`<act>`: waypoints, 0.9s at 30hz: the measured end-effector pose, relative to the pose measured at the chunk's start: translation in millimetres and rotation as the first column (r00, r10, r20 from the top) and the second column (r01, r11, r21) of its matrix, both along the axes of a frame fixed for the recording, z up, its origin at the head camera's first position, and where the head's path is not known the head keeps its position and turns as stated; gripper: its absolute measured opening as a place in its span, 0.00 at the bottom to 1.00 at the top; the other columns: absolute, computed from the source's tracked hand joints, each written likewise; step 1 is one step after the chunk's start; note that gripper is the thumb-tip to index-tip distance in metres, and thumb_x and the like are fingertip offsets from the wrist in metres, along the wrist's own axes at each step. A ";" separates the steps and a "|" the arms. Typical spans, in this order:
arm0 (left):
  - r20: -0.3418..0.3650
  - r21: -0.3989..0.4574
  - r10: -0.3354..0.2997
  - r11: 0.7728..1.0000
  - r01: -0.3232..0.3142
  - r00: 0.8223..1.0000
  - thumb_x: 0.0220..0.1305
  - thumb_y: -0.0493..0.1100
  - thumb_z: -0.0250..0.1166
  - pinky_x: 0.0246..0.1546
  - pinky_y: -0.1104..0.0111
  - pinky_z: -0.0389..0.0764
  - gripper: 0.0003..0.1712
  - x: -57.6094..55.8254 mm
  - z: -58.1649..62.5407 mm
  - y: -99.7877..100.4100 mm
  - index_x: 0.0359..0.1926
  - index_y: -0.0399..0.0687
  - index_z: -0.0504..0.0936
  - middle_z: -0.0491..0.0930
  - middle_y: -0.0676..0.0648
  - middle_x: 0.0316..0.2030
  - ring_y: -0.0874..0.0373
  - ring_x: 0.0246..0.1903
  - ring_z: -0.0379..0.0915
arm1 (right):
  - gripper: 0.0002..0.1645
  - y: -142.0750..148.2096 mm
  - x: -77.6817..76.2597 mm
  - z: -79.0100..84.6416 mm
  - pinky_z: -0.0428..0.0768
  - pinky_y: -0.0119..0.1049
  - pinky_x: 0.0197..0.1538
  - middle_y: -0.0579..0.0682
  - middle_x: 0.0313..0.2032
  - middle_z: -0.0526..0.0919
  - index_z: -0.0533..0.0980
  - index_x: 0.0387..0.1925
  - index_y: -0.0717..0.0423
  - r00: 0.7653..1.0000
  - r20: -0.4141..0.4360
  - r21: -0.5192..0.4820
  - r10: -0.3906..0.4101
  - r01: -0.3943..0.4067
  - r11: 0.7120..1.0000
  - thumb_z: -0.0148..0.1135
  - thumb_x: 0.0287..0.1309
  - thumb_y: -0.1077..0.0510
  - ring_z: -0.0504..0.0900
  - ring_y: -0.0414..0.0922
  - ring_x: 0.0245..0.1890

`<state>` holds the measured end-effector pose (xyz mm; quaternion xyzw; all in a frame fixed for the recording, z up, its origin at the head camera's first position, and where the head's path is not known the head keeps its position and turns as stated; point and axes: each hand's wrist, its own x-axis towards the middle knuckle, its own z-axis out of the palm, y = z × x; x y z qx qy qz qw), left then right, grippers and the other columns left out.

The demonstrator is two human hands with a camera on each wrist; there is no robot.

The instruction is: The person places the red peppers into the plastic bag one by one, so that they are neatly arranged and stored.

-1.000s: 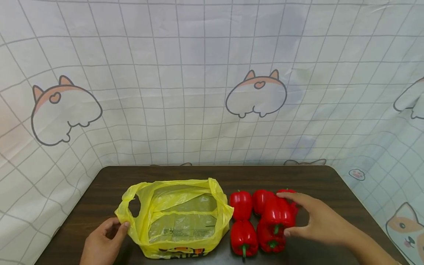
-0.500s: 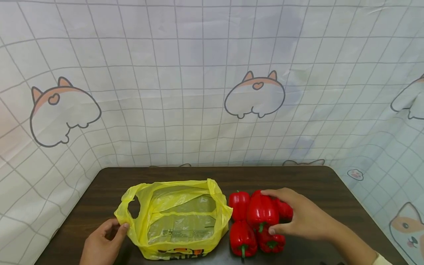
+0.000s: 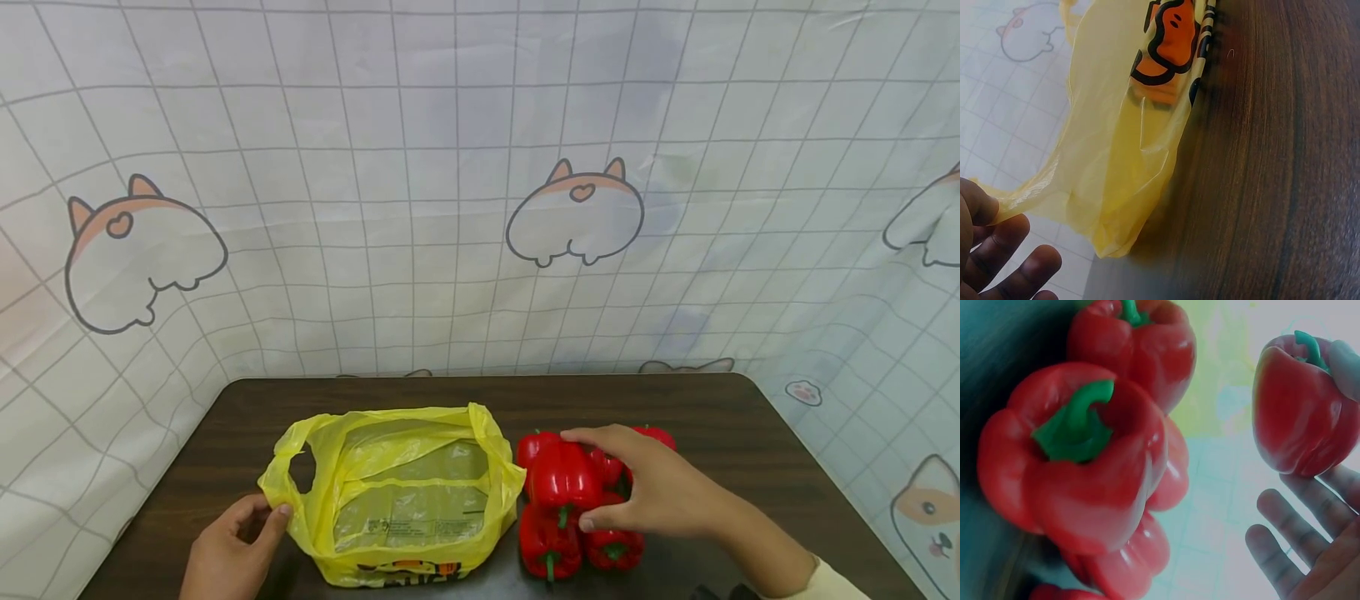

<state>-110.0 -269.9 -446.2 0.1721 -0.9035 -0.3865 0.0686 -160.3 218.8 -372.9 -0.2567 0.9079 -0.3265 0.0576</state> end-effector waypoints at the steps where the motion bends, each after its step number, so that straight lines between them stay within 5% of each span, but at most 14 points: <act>1: 0.000 -0.002 0.000 1.000 0.000 1.000 0.70 0.62 0.65 0.31 0.63 0.79 0.30 -0.1 0.1 0.1 0.51 0.38 0.85 0.87 0.45 0.39 0.53 0.36 0.82 | 0.51 -1.7 -0.2 0.2 0.85 0.44 0.42 0.38 0.60 0.74 0.68 0.70 0.25 1.000 0.001 -0.004 0.005 -0.005 1.000 0.82 0.44 0.34 0.75 0.50 0.57; 16: -0.019 0.001 0.010 1.000 -0.010 1.000 0.71 0.59 0.66 0.30 0.64 0.79 0.26 -1.4 -0.7 2.6 0.49 0.39 0.86 0.87 0.46 0.37 0.54 0.35 0.81 | 0.50 -29.1 -4.5 4.1 0.83 0.46 0.49 0.32 0.61 0.73 0.68 0.70 0.24 0.987 -0.115 -0.019 0.112 -0.114 0.993 0.80 0.44 0.30 0.74 0.42 0.59; 27: -0.011 0.011 0.001 1.000 -0.001 1.000 0.71 0.57 0.66 0.29 0.63 0.79 0.24 -1.5 -0.2 2.7 0.49 0.38 0.86 0.87 0.46 0.37 0.55 0.34 0.81 | 0.50 -48.6 -7.7 7.5 0.82 0.46 0.51 0.31 0.61 0.72 0.67 0.71 0.24 0.984 -0.086 -0.009 0.156 -0.157 0.987 0.79 0.46 0.32 0.72 0.38 0.58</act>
